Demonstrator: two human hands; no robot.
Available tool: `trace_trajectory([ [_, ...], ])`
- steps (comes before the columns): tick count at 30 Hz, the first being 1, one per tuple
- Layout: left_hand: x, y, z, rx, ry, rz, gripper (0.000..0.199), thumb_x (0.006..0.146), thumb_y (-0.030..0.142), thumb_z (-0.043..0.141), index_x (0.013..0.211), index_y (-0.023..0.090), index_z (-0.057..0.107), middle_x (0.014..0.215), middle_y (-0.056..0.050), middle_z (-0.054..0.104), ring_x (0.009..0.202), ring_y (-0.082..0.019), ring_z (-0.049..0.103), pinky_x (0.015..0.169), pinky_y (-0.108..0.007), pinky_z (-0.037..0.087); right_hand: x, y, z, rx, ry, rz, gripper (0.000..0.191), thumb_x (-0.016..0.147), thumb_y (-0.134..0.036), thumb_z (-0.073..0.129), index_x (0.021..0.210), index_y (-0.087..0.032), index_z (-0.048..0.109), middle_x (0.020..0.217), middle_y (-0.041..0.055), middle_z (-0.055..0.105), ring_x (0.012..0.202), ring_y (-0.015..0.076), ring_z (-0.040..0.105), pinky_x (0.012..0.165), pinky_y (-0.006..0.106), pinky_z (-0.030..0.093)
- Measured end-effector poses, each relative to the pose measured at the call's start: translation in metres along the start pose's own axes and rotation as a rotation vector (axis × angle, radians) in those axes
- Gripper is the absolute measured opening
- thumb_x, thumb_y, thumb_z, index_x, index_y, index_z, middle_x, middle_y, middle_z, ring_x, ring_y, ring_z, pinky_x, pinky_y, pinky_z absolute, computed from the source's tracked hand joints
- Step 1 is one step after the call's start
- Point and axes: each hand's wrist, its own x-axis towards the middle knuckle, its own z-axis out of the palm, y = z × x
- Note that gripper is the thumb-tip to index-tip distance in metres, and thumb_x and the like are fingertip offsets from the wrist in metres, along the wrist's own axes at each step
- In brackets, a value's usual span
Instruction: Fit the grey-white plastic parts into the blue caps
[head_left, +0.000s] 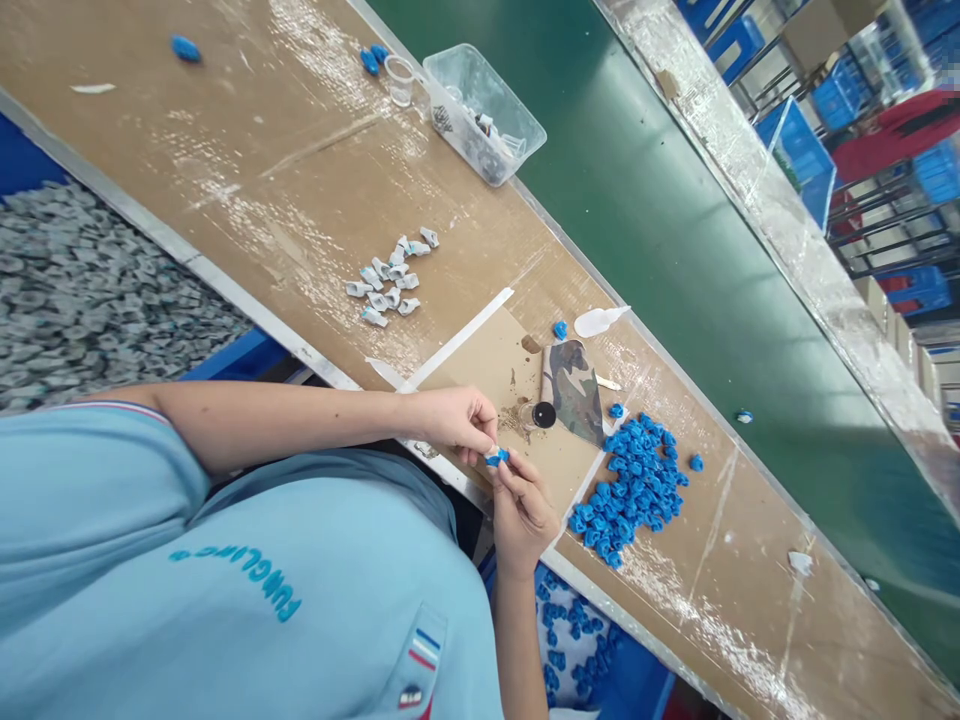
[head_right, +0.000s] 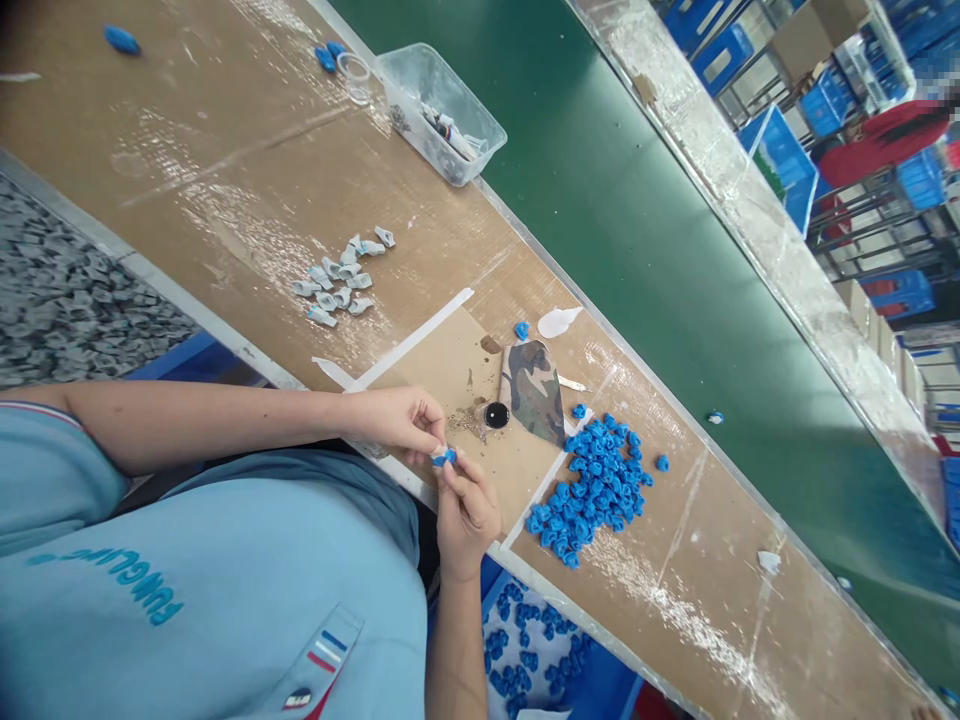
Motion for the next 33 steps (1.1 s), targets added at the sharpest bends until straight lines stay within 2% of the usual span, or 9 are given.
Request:
trace_trajectory([
  [11, 0.002, -0.002, -0.001, 0.027, -0.004, 0.008, 0.016, 0.064, 0.021, 0.073, 0.063, 0.01, 0.061, 0.048, 0.002, 0.061, 0.044, -0.007, 0.056, 0.045, -0.015, 0.044, 0.001, -0.001, 0.0, 0.002, 0.002, 0.003, 0.004, 0.076, -0.024, 0.07, 0.079, -0.023, 0.074, 0.093, 0.0056, 0.073, 0.081, 0.0182, 0.07, 0.073, 0.033, 0.061],
  [24, 0.004, -0.003, -0.001, 0.031, -0.011, -0.031, 0.011, 0.068, 0.018, 0.069, 0.067, 0.01, 0.062, 0.05, 0.002, 0.061, 0.045, -0.007, 0.056, 0.047, -0.015, 0.045, 0.001, 0.0, -0.001, 0.055, 0.008, 0.003, 0.011, 0.073, -0.016, 0.073, 0.081, -0.023, 0.073, 0.094, 0.0056, 0.073, 0.083, 0.0173, 0.07, 0.075, 0.031, 0.06],
  [29, 0.005, -0.012, -0.002, 0.048, -0.004, 0.021, 0.021, 0.071, 0.029, 0.068, 0.075, 0.01, 0.063, 0.056, 0.0, 0.063, 0.05, -0.009, 0.059, 0.053, -0.019, 0.049, 0.003, 0.001, -0.001, -0.029, 0.003, 0.015, 0.007, 0.077, -0.022, 0.069, 0.083, -0.021, 0.072, 0.095, 0.0071, 0.072, 0.087, 0.0182, 0.069, 0.077, 0.033, 0.058],
  [33, 0.003, -0.019, -0.004, 0.086, -0.045, 0.111, 0.032, 0.071, 0.035, 0.067, 0.091, 0.01, 0.063, 0.075, -0.005, 0.069, 0.066, -0.013, 0.064, 0.064, -0.023, 0.051, 0.006, -0.004, 0.0, -0.076, -0.011, 0.052, 0.012, 0.08, -0.029, 0.065, 0.085, -0.019, 0.071, 0.093, 0.0073, 0.072, 0.088, 0.0185, 0.068, 0.08, 0.034, 0.056],
])
